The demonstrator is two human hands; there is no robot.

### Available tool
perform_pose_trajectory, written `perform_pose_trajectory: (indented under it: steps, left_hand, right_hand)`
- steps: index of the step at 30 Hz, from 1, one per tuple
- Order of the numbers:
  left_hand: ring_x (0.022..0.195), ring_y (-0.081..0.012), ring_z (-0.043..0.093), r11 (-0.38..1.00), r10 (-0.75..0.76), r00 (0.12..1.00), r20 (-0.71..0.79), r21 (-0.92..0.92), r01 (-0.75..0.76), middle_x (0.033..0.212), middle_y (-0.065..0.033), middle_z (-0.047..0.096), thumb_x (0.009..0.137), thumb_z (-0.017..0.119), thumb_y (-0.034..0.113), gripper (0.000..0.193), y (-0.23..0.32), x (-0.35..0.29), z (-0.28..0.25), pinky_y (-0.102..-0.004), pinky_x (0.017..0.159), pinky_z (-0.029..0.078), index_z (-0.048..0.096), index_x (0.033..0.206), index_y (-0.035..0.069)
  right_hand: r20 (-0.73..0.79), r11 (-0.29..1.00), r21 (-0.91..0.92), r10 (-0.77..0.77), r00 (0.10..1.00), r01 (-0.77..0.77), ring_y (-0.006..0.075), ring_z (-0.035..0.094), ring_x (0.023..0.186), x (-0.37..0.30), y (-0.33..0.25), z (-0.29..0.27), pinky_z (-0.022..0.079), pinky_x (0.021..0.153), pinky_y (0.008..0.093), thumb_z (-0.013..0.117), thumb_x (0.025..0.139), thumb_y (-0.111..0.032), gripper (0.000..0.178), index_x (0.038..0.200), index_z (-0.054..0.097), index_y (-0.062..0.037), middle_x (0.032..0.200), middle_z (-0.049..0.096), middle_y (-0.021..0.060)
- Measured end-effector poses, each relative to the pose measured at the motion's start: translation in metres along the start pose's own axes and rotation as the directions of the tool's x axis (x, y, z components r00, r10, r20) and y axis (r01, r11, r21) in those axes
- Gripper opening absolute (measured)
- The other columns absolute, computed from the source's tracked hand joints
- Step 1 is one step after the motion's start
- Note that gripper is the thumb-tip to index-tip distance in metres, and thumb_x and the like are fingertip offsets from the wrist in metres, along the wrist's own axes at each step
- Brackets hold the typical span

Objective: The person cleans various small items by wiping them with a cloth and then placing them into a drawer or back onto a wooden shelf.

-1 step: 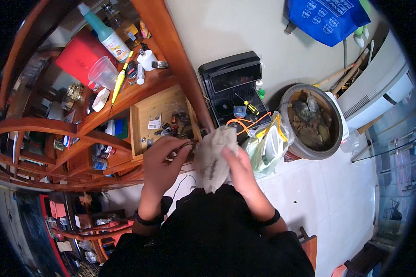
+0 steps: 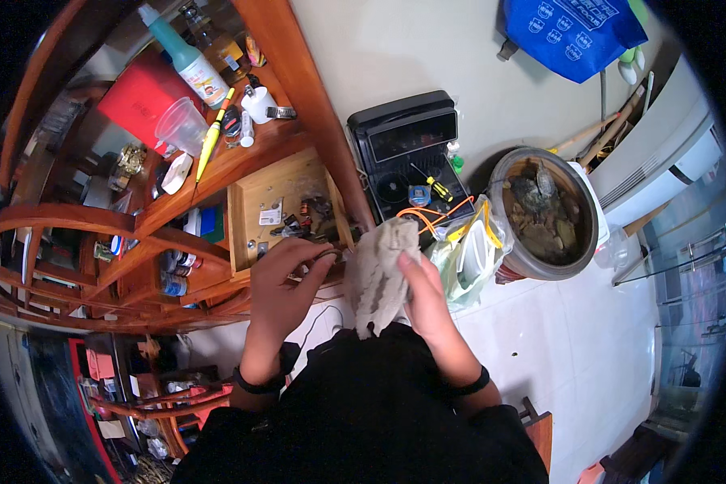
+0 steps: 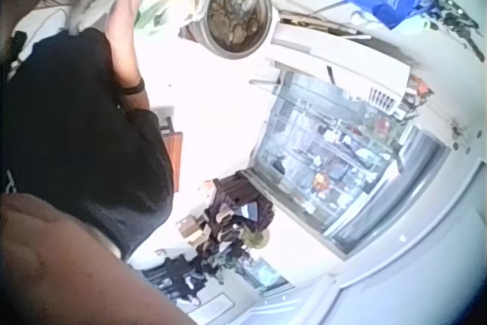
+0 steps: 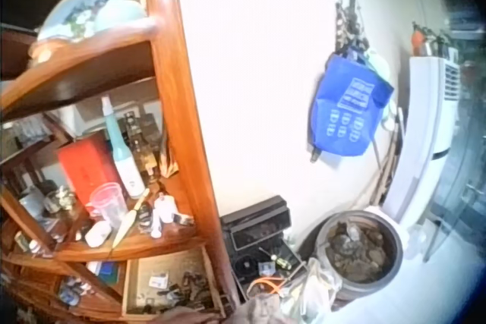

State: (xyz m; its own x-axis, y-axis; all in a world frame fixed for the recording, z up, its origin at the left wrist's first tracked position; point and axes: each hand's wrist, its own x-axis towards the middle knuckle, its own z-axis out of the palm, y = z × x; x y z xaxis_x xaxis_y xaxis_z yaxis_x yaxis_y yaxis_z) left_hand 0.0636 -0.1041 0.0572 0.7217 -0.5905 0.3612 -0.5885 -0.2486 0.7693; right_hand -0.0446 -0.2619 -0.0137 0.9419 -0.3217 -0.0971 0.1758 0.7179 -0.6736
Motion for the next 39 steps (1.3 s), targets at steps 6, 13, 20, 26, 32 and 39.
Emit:
perform_pose_trajectory:
  steps: [6, 13, 20, 26, 32, 39]
  left_hand:
    - [0.071, -0.0204, 0.064, 0.997, 0.079, 0.993, 0.086, -0.029, -0.077, 0.086, -0.0095, 0.066, 0.081, 0.069, 0.008, 0.016, -0.003, -0.006, 0.011, -0.0286, 0.063, 0.049, 0.069, 0.097, 0.002]
    - [0.067, -0.0171, 0.063, 0.985, -0.091, 0.977, 0.191, -0.125, 0.116, 0.084, -0.0102, 0.067, 0.083, 0.066, 0.008, 0.020, -0.006, -0.004, 0.008, -0.0259, 0.060, 0.047, 0.067, 0.101, 0.000]
    - [0.068, -0.0187, 0.063, 0.992, -0.083, 0.974, 0.212, -0.080, 0.102, 0.085, -0.0113, 0.066, 0.084, 0.065, 0.007, 0.020, -0.012, -0.008, 0.012, -0.0266, 0.059, 0.047, 0.067, 0.102, -0.001]
    - [0.071, -0.0186, 0.063, 0.997, -0.036, 0.976, 0.215, -0.064, 0.051, 0.087, -0.0117, 0.066, 0.083, 0.065, 0.005, 0.019, -0.014, -0.008, 0.010, -0.0266, 0.061, 0.048, 0.067, 0.102, -0.001]
    - [0.070, -0.0166, 0.061, 0.968, -0.088, 0.967, 0.241, -0.207, 0.140, 0.087, -0.0104, 0.066, 0.083, 0.065, 0.004, 0.019, -0.018, -0.011, 0.013, -0.0257, 0.064, 0.047, 0.067, 0.102, 0.000]
    - [0.070, -0.0172, 0.059, 0.990, -0.044, 0.954, 0.295, -0.116, 0.082, 0.082, -0.0090, 0.062, 0.083, 0.066, 0.005, 0.020, -0.015, -0.008, 0.005, -0.0269, 0.064, 0.047, 0.068, 0.103, 0.001]
  right_hand:
    - [0.171, 0.867, -0.466, -0.108, 0.979, 0.177, 0.0165, 0.054, 0.107, -0.003, 0.009, 0.007, 0.042, 0.094, 0.0315, 0.048, 0.097, -0.015, 0.033, 0.126, 0.049, 0.0011, 0.115, 0.058, 0.0099]
    - [0.328, 0.564, -0.727, -0.217, 0.919, 0.392, 0.0255, 0.061, 0.095, 0.000, 0.005, 0.014, 0.046, 0.085, 0.0344, 0.055, 0.092, -0.008, 0.024, 0.113, 0.056, 0.0016, 0.105, 0.061, 0.0140]
    - [0.327, 0.304, -0.865, -0.263, 0.908, 0.400, 0.0420, 0.058, 0.088, -0.002, 0.007, 0.016, 0.047, 0.076, 0.0424, 0.057, 0.085, -0.005, 0.019, 0.103, 0.058, 0.0018, 0.095, 0.060, 0.0222]
    - [0.382, 0.176, -0.886, -0.246, 0.891, 0.428, 0.0436, 0.059, 0.085, -0.004, 0.016, 0.006, 0.048, 0.073, 0.0468, 0.057, 0.087, -0.008, 0.021, 0.106, 0.058, 0.0005, 0.092, 0.061, 0.0221]
    - [0.378, 0.340, -0.829, -0.245, 0.893, 0.444, 0.0432, 0.060, 0.083, -0.007, 0.016, 0.005, 0.049, 0.072, 0.0441, 0.056, 0.089, -0.007, 0.018, 0.105, 0.058, 0.0004, 0.090, 0.062, 0.0216]
    - [0.340, 0.432, -0.769, -0.349, 0.874, 0.471, 0.0339, 0.061, 0.094, -0.006, 0.009, 0.010, 0.047, 0.083, 0.0358, 0.059, 0.087, -0.006, 0.022, 0.108, 0.059, 0.0015, 0.102, 0.063, 0.0167]
